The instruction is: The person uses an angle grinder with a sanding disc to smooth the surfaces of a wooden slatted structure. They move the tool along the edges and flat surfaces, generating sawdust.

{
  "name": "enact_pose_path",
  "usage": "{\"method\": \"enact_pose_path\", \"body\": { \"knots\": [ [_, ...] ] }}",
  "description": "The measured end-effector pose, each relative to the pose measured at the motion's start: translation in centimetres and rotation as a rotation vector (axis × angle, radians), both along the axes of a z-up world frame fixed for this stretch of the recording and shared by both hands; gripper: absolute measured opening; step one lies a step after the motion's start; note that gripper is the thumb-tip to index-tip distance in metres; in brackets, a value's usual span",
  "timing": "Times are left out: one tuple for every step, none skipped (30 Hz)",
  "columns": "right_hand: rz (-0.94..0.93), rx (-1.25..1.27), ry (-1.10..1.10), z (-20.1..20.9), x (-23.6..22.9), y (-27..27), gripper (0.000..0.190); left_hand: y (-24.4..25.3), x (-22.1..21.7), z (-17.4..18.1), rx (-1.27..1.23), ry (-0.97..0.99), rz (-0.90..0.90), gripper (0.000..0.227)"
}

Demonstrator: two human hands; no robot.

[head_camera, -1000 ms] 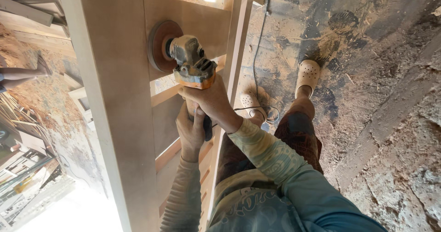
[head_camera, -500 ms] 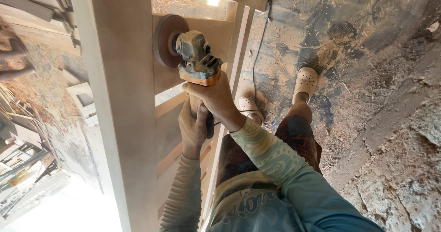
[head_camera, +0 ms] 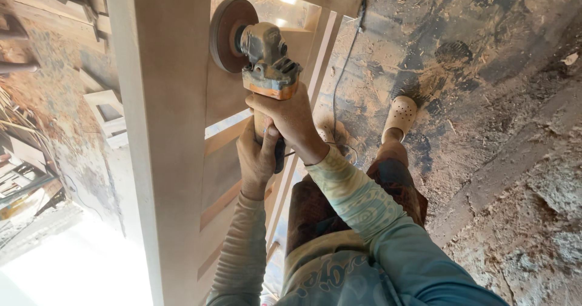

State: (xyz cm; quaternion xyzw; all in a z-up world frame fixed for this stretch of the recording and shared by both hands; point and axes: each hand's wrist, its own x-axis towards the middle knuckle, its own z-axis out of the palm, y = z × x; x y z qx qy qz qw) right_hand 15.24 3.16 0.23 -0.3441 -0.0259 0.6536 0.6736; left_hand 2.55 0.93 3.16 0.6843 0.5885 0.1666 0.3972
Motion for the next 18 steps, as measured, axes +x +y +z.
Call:
{"method": "enact_pose_path", "body": {
  "knots": [
    [-0.006,0.009,-0.028,0.0,0.1,0.2,0.012,0.2,0.1,-0.1,0.021,-0.008,-0.011,0.070],
    [-0.008,0.011,-0.054,-0.2,0.1,0.1,0.012,0.0,0.1,-0.2,0.008,-0.004,0.006,0.070],
    [0.002,0.004,-0.051,-0.3,-0.1,-0.1,0.012,-0.2,0.0,-0.3,-0.005,0.000,0.022,0.070],
    [0.011,0.003,-0.049,-0.4,-0.2,-0.4,0.012,-0.4,-0.2,-0.4,-0.011,0.002,0.039,0.070],
    [0.021,0.003,-0.048,-0.5,-0.5,-0.7,0.013,-0.9,-0.4,-0.4,0.011,-0.015,0.029,0.070],
    [0.015,0.023,-0.043,-0.5,-0.8,-1.0,0.012,-1.0,-0.7,-0.4,0.030,-0.034,0.007,0.070],
    [0.010,0.043,-0.038,-0.5,-1.1,-1.3,0.011,-1.3,-1.0,-0.5,0.048,-0.054,-0.015,0.071],
    [0.001,0.063,-0.035,-0.6,-1.4,-1.6,0.011,-1.4,-1.3,-0.5,0.024,-0.050,-0.008,0.070],
    [-0.019,0.063,-0.051,-0.6,-1.8,-1.9,0.012,-1.6,-1.7,-0.5,0.000,-0.046,-0.001,0.070],
    [-0.035,0.068,-0.068,-0.6,-2.3,-2.1,0.013,-1.9,-2.1,-0.5,-0.018,-0.043,0.011,0.070],
    [-0.050,0.074,-0.085,-0.6,-2.8,-2.3,0.014,-2.1,-2.6,-0.5,-0.007,-0.045,-0.003,0.069],
    [-0.080,0.097,-0.116,-0.6,-3.4,-2.6,0.016,-2.3,-3.1,-0.6,0.004,-0.045,-0.016,0.069],
    [-0.111,0.121,-0.147,-0.7,-3.9,-2.8,0.017,-2.4,-3.7,-0.7,0.016,-0.045,-0.030,0.069],
    [-0.134,0.134,-0.176,-0.7,-4.6,-3.4,0.019,-2.9,-4.3,-0.8,-0.011,-0.055,-0.014,0.069],
    [-0.087,0.084,-0.159,-0.8,-5.2,-3.9,0.016,-3.3,-5.0,-0.9,-0.037,-0.065,0.001,0.068],
    [-0.041,0.035,-0.141,-0.9,-5.8,-4.3,0.013,-3.7,-5.7,-1.0,-0.063,-0.075,0.013,0.068],
    [0.005,-0.013,-0.122,-0.9,-6.3,-4.8,0.012,-4.3,-6.3,-0.9,-0.047,-0.077,0.001,0.068],
    [-0.013,0.013,-0.104,-0.9,-6.7,-5.1,0.012,-4.5,-6.8,-0.9,-0.026,-0.083,-0.027,0.068]
  ]
}}
